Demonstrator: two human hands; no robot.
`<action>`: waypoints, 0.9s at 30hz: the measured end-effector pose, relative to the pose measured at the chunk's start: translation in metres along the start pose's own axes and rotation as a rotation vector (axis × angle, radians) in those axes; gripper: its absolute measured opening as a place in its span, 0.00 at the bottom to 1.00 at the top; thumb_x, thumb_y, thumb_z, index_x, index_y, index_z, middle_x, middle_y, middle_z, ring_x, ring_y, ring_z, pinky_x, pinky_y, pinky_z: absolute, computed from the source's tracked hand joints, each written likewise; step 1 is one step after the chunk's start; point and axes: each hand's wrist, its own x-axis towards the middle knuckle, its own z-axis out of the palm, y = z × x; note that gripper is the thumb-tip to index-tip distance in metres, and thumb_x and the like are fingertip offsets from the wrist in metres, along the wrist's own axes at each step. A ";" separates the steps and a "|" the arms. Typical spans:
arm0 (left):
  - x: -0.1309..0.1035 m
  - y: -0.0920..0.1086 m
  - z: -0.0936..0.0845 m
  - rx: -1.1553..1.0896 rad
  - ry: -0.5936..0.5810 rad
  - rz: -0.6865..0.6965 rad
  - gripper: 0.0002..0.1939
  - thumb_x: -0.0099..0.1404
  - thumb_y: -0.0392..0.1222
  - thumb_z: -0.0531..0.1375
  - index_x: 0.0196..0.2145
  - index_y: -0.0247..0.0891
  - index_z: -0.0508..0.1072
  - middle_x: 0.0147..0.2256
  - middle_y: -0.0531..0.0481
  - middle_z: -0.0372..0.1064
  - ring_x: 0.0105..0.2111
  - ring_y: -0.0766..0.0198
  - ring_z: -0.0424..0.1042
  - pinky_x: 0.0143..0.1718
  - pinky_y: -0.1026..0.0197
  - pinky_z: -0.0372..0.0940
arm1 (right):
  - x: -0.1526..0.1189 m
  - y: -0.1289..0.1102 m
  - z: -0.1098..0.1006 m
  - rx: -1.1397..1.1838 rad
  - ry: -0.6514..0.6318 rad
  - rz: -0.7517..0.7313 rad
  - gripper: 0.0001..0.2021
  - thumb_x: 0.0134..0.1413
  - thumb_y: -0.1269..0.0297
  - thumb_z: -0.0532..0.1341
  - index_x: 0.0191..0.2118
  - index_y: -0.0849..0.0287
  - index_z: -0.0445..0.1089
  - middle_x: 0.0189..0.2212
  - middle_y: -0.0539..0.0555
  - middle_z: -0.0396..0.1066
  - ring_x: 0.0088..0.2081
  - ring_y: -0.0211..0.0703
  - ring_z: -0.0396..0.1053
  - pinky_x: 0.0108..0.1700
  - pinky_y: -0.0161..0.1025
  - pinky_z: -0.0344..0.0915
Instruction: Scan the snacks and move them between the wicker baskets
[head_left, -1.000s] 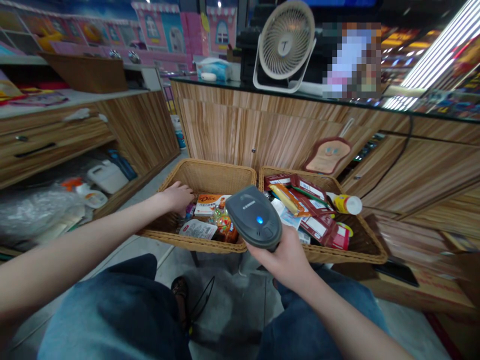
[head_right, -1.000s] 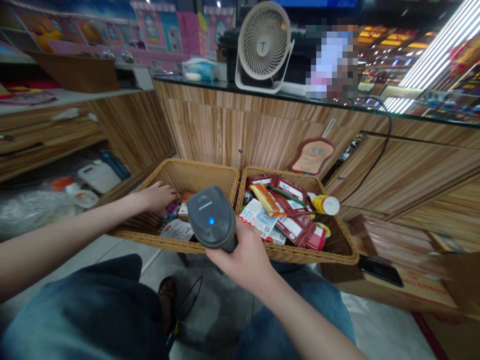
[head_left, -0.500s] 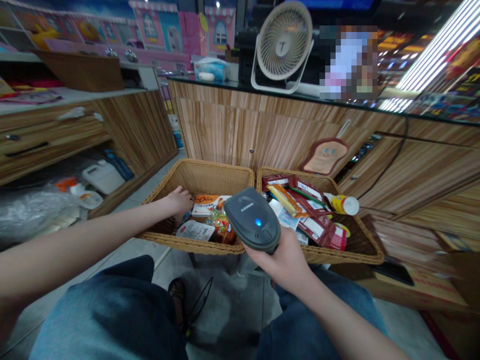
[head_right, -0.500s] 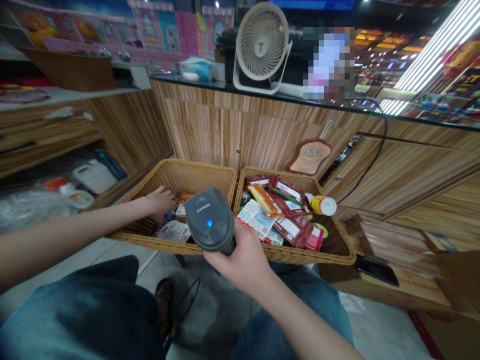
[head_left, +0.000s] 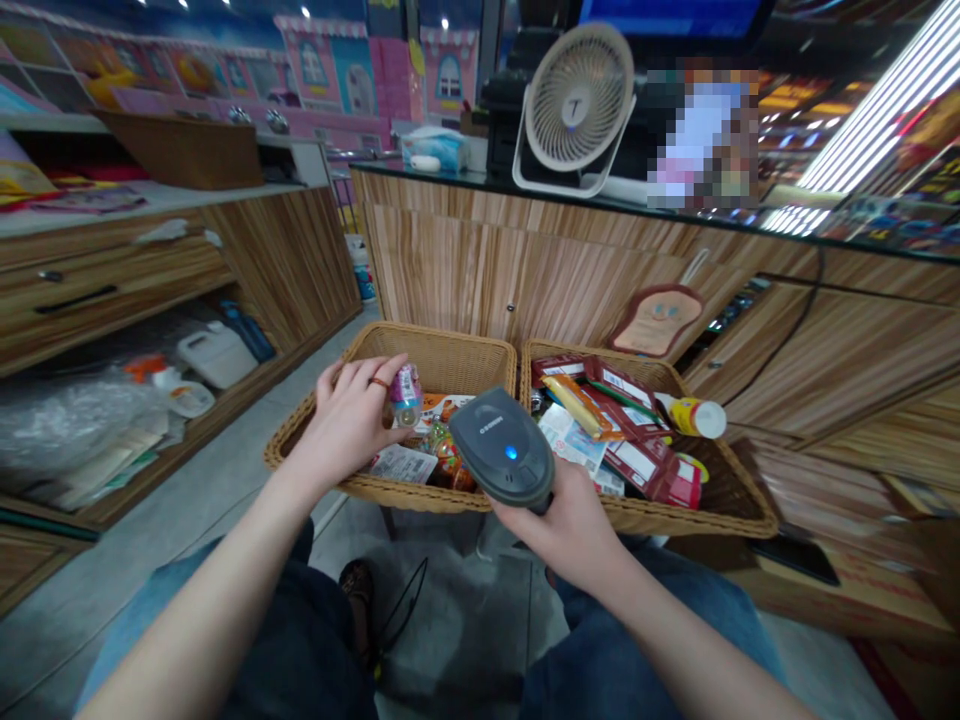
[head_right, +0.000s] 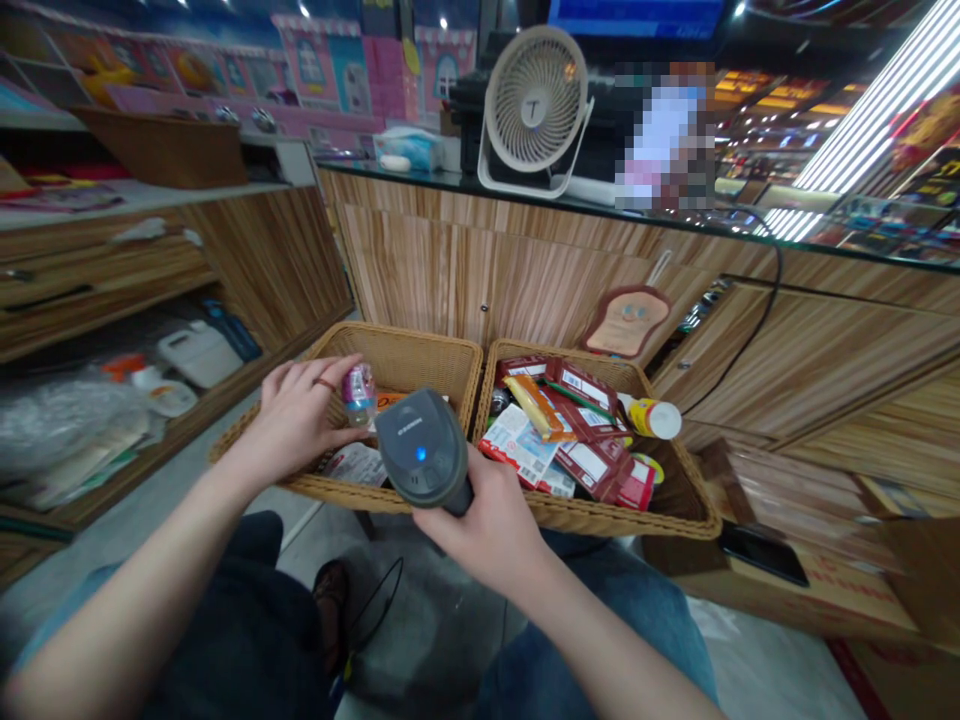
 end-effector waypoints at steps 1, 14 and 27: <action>-0.004 0.003 0.003 -0.024 0.029 0.001 0.49 0.60 0.51 0.71 0.74 0.45 0.56 0.65 0.35 0.67 0.65 0.38 0.64 0.70 0.34 0.47 | 0.000 0.000 0.000 -0.002 -0.009 0.007 0.04 0.54 0.65 0.66 0.37 0.56 0.74 0.32 0.53 0.82 0.32 0.47 0.78 0.37 0.41 0.75; -0.013 0.010 0.009 -0.070 0.163 0.088 0.49 0.65 0.42 0.70 0.75 0.47 0.49 0.68 0.34 0.65 0.66 0.40 0.65 0.70 0.35 0.48 | 0.002 -0.007 0.009 -0.049 -0.169 0.061 0.04 0.55 0.65 0.65 0.37 0.56 0.72 0.30 0.52 0.79 0.31 0.47 0.77 0.35 0.39 0.71; -0.011 0.009 0.013 -0.101 0.155 0.081 0.48 0.66 0.42 0.69 0.76 0.47 0.50 0.69 0.36 0.65 0.67 0.40 0.64 0.72 0.35 0.44 | 0.000 -0.004 0.011 -0.068 -0.171 0.062 0.03 0.54 0.66 0.65 0.35 0.55 0.71 0.29 0.51 0.78 0.31 0.47 0.77 0.34 0.39 0.69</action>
